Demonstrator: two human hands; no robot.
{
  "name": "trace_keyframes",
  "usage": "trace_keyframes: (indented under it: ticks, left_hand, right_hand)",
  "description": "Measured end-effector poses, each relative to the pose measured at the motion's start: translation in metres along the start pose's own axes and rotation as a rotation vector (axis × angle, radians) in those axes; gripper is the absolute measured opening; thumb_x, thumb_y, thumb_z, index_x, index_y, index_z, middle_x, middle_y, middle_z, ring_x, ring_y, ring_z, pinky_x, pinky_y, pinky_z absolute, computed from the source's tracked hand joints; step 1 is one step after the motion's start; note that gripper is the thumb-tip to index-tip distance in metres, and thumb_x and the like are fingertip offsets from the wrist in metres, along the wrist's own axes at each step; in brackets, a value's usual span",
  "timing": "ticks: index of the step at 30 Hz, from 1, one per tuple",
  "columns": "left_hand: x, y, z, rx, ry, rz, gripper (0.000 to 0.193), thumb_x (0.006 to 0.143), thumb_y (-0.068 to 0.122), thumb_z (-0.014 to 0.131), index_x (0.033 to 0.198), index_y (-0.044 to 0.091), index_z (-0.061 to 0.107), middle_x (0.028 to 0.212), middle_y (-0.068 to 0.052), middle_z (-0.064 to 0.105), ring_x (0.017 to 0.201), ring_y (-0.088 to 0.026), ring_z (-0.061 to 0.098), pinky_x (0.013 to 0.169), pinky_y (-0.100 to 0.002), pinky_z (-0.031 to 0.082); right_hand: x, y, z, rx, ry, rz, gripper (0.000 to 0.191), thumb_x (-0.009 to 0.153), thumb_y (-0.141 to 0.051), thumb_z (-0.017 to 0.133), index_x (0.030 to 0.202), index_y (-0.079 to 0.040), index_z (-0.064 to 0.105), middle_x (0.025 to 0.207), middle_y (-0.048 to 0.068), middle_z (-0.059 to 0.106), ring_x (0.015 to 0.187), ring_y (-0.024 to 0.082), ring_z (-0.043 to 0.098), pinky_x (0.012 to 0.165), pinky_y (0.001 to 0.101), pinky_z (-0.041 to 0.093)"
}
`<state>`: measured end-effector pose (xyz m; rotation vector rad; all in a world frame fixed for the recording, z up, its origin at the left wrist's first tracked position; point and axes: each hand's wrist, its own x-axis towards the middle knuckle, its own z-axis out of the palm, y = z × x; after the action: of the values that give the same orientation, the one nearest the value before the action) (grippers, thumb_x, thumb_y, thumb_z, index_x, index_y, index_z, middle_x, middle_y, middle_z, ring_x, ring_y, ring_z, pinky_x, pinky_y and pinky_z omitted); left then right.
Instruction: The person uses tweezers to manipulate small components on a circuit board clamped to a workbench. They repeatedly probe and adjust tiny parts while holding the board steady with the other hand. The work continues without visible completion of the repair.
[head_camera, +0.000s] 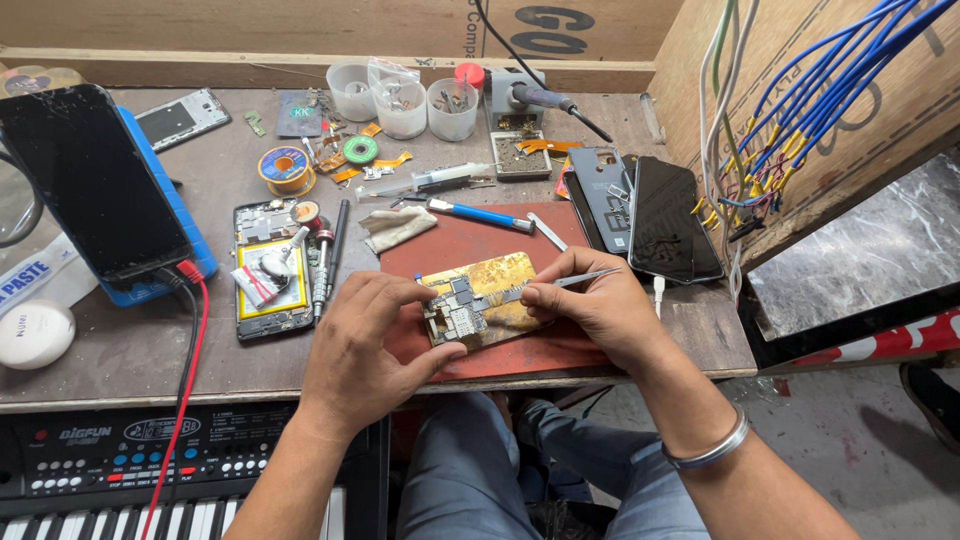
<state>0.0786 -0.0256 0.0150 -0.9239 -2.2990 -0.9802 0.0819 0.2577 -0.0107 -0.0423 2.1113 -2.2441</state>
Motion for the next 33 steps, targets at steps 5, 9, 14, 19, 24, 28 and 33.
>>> trace_keyframes:
  ticks: [5,9,14,19,24,28,33]
  left_hand:
    - [-0.0003,0.0001,0.0004,0.007,0.005,0.005,0.054,0.066,0.034,0.092,0.106,0.008,0.067,0.102,-0.008,0.070,0.101,-0.030,0.063,0.092,-0.044,0.051]
    - [-0.0001,-0.0002,0.0008,0.002,0.005,0.006,0.054,0.067,0.034,0.092,0.107,0.008,0.067,0.102,-0.008,0.070,0.102,-0.030,0.063,0.093,-0.044,0.051]
    - [-0.0008,-0.0012,0.0004,0.003,0.006,0.004,0.054,0.066,0.034,0.092,0.107,0.008,0.067,0.102,-0.008,0.070,0.102,-0.031,0.063,0.092,-0.044,0.051]
    - [-0.0011,-0.0011,0.0006,0.004,0.004,-0.003,0.054,0.066,0.034,0.092,0.106,0.008,0.067,0.102,-0.008,0.070,0.102,-0.030,0.063,0.092,-0.044,0.051]
    - [-0.0011,-0.0013,0.0007,0.012,0.003,-0.009,0.054,0.066,0.034,0.092,0.106,0.007,0.069,0.102,-0.008,0.070,0.102,-0.030,0.063,0.093,-0.044,0.051]
    - [-0.0014,-0.0013,0.0012,0.006,0.005,-0.004,0.054,0.067,0.034,0.092,0.106,0.006,0.069,0.103,-0.008,0.070,0.102,-0.030,0.063,0.093,-0.043,0.051]
    - [-0.0011,-0.0011,0.0001,0.010,0.003,-0.007,0.054,0.066,0.035,0.092,0.107,0.007,0.068,0.103,-0.008,0.070,0.102,-0.030,0.063,0.093,-0.043,0.051]
  right_hand:
    - [-0.0004,0.0009,0.0004,0.021,-0.002,-0.018,0.014,0.087,-0.009,0.079,0.093,0.000,0.070,0.084,0.007,0.075,0.075,0.011,0.070,0.069,0.0258,0.059]
    - [-0.0007,0.0017,-0.0002,0.011,-0.003,-0.022,0.014,0.087,-0.009,0.079,0.093,0.000,0.070,0.084,0.007,0.075,0.075,0.011,0.070,0.069,0.0259,0.059]
    - [0.0006,0.0029,0.0004,0.006,-0.001,-0.018,0.014,0.087,-0.009,0.080,0.092,0.000,0.070,0.084,0.007,0.075,0.074,0.011,0.070,0.068,0.0261,0.059]
    - [0.0006,0.0029,0.0007,-0.006,0.007,-0.019,0.014,0.087,-0.009,0.079,0.093,0.000,0.070,0.084,0.008,0.075,0.075,0.011,0.071,0.069,0.0260,0.059]
    - [0.0005,0.0031,0.0000,0.003,-0.006,-0.014,0.014,0.087,-0.008,0.079,0.092,0.000,0.070,0.085,0.008,0.076,0.076,0.012,0.072,0.069,0.0265,0.060]
    - [-0.0018,0.0043,-0.0022,0.064,0.022,-0.026,0.013,0.088,-0.008,0.078,0.094,0.000,0.070,0.084,0.008,0.074,0.076,0.012,0.071,0.070,0.0270,0.060]
    - [-0.0030,0.0058,-0.0038,0.094,0.019,-0.044,0.012,0.089,-0.007,0.078,0.095,0.001,0.070,0.084,0.009,0.074,0.077,0.013,0.072,0.070,0.0278,0.060]
